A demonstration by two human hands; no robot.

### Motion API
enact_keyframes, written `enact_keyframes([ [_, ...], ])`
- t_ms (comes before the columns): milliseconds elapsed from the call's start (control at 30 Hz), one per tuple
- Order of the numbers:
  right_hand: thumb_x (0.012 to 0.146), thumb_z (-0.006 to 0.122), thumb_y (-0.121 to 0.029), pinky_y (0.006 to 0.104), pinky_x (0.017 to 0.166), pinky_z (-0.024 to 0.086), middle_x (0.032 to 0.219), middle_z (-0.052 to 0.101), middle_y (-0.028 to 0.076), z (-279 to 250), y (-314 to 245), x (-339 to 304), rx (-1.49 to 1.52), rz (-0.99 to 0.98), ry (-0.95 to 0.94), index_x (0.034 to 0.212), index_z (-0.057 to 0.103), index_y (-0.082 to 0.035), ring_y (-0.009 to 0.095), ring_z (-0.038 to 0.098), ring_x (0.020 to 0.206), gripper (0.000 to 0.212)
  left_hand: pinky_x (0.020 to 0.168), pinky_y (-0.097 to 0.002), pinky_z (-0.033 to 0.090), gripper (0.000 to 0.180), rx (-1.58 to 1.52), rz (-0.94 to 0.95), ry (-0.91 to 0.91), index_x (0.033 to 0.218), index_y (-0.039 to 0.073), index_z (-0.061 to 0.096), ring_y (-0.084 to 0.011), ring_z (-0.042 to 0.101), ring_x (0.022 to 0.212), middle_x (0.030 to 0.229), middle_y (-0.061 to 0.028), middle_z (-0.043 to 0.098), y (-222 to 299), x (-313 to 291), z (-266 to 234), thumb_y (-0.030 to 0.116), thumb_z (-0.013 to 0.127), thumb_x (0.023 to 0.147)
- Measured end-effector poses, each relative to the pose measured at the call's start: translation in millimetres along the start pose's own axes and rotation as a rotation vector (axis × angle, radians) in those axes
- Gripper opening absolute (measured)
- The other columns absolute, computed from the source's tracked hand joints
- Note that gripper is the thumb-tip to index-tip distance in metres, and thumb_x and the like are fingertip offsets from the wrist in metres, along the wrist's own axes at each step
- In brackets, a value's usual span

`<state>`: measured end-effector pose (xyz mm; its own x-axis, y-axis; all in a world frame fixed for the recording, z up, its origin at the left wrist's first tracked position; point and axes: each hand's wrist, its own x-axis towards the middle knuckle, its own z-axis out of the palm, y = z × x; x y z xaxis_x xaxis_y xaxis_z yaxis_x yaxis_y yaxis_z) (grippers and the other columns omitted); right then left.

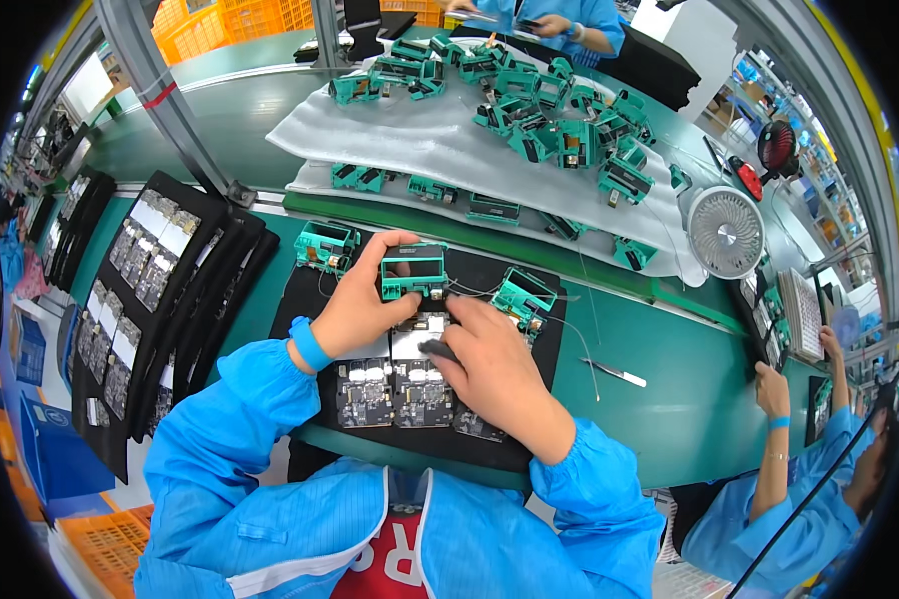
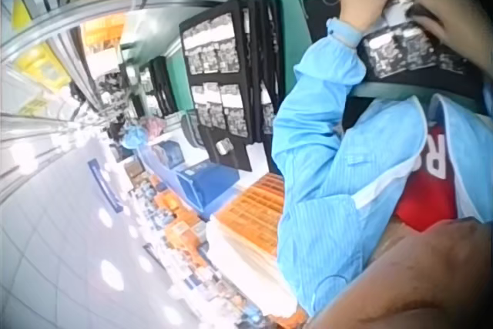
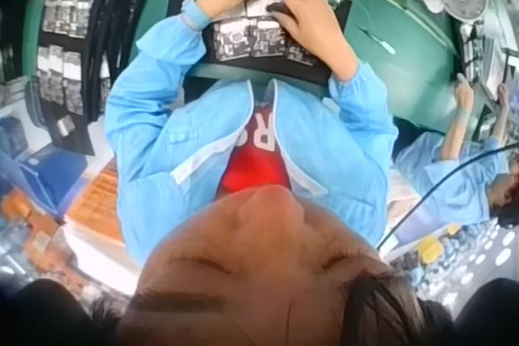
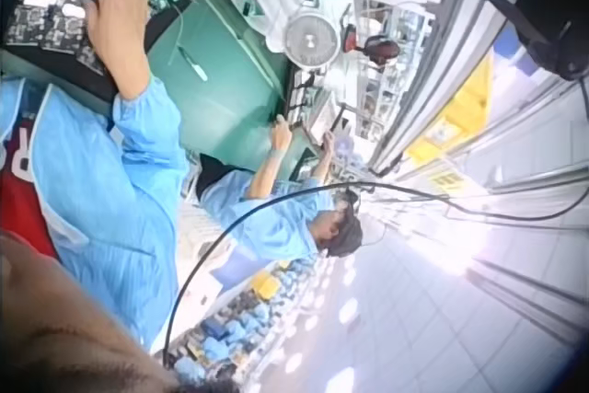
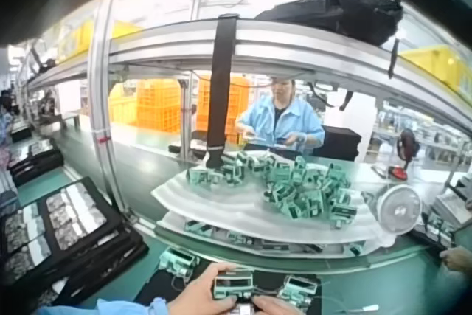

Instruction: Assemble electronic circuit boards into protective green plastic housings on a production line.

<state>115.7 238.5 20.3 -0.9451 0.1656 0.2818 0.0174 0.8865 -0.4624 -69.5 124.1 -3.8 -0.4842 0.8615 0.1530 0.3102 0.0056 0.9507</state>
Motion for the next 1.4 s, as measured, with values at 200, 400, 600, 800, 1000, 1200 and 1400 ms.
enact_keyframes([
  [200,0.077,0.079,-0.010,0.0464,0.101,0.048,0.124,0.063,0.017,10,-12,-26,0.239,-0.131,-0.119,0.094,0.063,-0.002,0.038,0.057,0.121,0.025,0.092,-0.0338,0.053,0.069,0.023,-0.005,-0.019,0.140,0.015,0.042,-0.0181,0.059,0.113,0.120,-0.0075,0.059,-5,-5,4,0.001,0.076,0.082],
  [400,0.074,0.080,-0.008,0.0473,0.107,0.046,0.126,0.063,0.015,16,-16,-29,0.227,-0.102,-0.116,0.094,0.063,-0.004,0.036,0.055,0.126,0.027,0.092,-0.0337,0.054,0.069,0.076,0.066,0.013,0.139,0.014,0.043,-0.0182,0.061,0.111,0.122,-0.0079,0.059,-8,-4,6,-0.001,0.078,0.082],
  [600,0.074,0.080,-0.009,0.0471,0.107,0.046,0.125,0.064,0.014,17,-17,-29,0.220,-0.094,-0.101,0.095,0.064,-0.004,0.036,0.056,0.125,0.027,0.092,-0.0337,0.054,0.069,0.136,0.134,0.067,0.139,0.013,0.043,-0.0181,0.062,0.109,0.121,-0.0069,0.059,-12,-4,9,-0.002,0.078,0.081],
  [800,0.072,0.082,-0.005,0.0464,0.101,0.050,0.120,0.067,0.015,19,-18,-29,0.212,-0.092,-0.054,0.091,0.064,-0.003,0.038,0.060,0.122,0.027,0.091,-0.0335,0.055,0.071,0.086,0.078,-0.003,0.140,0.014,0.043,-0.0180,0.060,0.109,0.123,-0.0060,0.056,-2,-5,5,-0.002,0.079,0.081],
  [1000,0.072,0.082,-0.005,0.0459,0.101,0.050,0.120,0.067,0.015,18,-19,-29,0.205,-0.097,-0.047,0.091,0.063,-0.002,0.037,0.060,0.122,0.026,0.090,-0.0344,0.054,0.070,0.097,0.048,-0.010,0.139,0.014,0.044,-0.0193,0.059,0.109,0.126,-0.0053,0.055,-1,-4,5,-0.002,0.078,0.080],
  [1200,0.072,0.082,-0.005,0.0453,0.100,0.051,0.120,0.067,0.015,18,-19,-28,0.188,-0.103,-0.053,0.091,0.063,-0.002,0.037,0.060,0.121,0.027,0.100,-0.0375,0.049,0.072,0.199,0.120,-0.040,0.142,0.013,0.043,-0.0300,0.058,0.117,0.135,-0.0125,0.053,-4,-3,9,-0.005,0.075,0.080],
  [1400,0.075,0.080,-0.006,0.0438,0.095,0.053,0.118,0.068,0.015,13,-19,-24,0.181,-0.128,-0.049,0.092,0.064,-0.002,0.036,0.063,0.116,0.024,0.101,-0.0407,0.049,0.076,0.251,0.102,-0.066,0.146,0.013,0.039,-0.0352,0.056,0.122,0.134,-0.0159,0.051,-3,-6,11,-0.007,0.073,0.080],
])
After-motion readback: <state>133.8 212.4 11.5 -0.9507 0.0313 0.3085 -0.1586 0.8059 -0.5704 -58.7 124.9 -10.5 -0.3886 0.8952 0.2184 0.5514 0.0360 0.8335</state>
